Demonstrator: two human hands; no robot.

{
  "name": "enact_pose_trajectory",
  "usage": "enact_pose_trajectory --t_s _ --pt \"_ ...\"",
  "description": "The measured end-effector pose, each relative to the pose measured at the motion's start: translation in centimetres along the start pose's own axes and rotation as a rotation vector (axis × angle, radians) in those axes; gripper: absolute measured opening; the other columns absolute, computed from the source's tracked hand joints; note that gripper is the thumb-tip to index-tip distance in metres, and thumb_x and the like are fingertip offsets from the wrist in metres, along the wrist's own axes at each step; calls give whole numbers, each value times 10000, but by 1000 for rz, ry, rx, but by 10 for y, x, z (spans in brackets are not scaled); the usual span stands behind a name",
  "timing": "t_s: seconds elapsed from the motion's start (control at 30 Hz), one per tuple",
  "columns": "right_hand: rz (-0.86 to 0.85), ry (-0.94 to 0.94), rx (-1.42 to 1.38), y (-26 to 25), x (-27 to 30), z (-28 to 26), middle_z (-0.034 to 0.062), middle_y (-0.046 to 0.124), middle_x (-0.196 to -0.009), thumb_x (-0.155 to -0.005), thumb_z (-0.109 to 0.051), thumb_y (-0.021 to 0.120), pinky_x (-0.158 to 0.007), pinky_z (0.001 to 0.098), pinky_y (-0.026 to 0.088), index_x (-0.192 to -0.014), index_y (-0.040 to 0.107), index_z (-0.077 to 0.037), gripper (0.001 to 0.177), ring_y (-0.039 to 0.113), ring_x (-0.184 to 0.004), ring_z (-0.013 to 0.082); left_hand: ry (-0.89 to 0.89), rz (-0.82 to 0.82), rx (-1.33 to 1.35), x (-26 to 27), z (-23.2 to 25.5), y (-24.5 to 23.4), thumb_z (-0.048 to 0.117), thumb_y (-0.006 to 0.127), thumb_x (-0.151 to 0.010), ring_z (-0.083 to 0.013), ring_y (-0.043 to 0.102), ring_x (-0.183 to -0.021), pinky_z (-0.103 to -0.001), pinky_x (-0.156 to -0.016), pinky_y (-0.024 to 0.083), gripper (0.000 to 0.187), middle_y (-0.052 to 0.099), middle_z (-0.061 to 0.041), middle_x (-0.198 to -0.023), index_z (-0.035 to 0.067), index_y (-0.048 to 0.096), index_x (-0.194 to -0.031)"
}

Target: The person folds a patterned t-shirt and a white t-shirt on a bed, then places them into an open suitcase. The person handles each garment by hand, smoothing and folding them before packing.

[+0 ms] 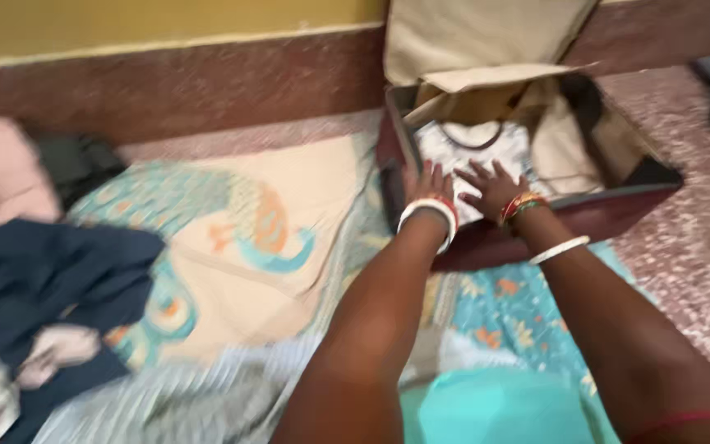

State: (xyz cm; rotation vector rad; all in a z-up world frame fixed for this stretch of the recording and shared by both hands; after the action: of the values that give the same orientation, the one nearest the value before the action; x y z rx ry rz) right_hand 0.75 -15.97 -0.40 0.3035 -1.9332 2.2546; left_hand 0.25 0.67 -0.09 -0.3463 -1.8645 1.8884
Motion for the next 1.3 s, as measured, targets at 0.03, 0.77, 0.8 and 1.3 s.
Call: enact_pose_trajectory --t_s 0.03,0.77,0.8,1.3 --pt "8 -8 -14 -2 6 -15 -97 94 -1719 -966 -638 411 -1148 743 209 -1591 155 -515 686 115 -1567 339 -15 -18 -16 10 -7 0 363 332 -1050 -336 -30 -1587 -743 -1154 -17 662 28 -106 -1731 119 150 -1638" --pt "49 -656 -52 -36 48 -518 -63 138 -1716 -1001 -611 393 -1168 719 192 -1601 188 -476 649 130 -1566 337 -655 -116 149 316 -391 77 470 454 -1025 -326 -47 -1581 -745 -1166 33 778 8 -45 -1735 137 121 -1645" --pt "45 -684 -62 -33 50 -538 -63 134 -1714 -1000 -602 392 -1169 716 186 -1599 186 -474 647 129 -1563 335 -684 -130 130 331 -402 83 465 469 -1020 -326 -38 -1582 -745 -1168 40 780 22 -52 -1734 140 134 -1646" --pt "-30 -901 -69 -3 84 -653 -37 195 -1686 -1003 -572 450 -1149 686 256 -1573 282 -437 609 192 -1541 339 -1363 163 420 507 -545 149 392 582 -1081 -436 644 -1198 -498 -952 553 433 610 -269 -1360 94 573 -1394"
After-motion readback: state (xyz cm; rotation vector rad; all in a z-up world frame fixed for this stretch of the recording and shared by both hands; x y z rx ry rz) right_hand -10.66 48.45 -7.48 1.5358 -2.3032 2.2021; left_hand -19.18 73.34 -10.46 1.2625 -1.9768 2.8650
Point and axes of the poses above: each hand's wrist, its own x-axis away from the middle knuckle, its own y-axis out of the palm, z = x × y, the point moved 1 cm from there along -x, towards the middle knuckle
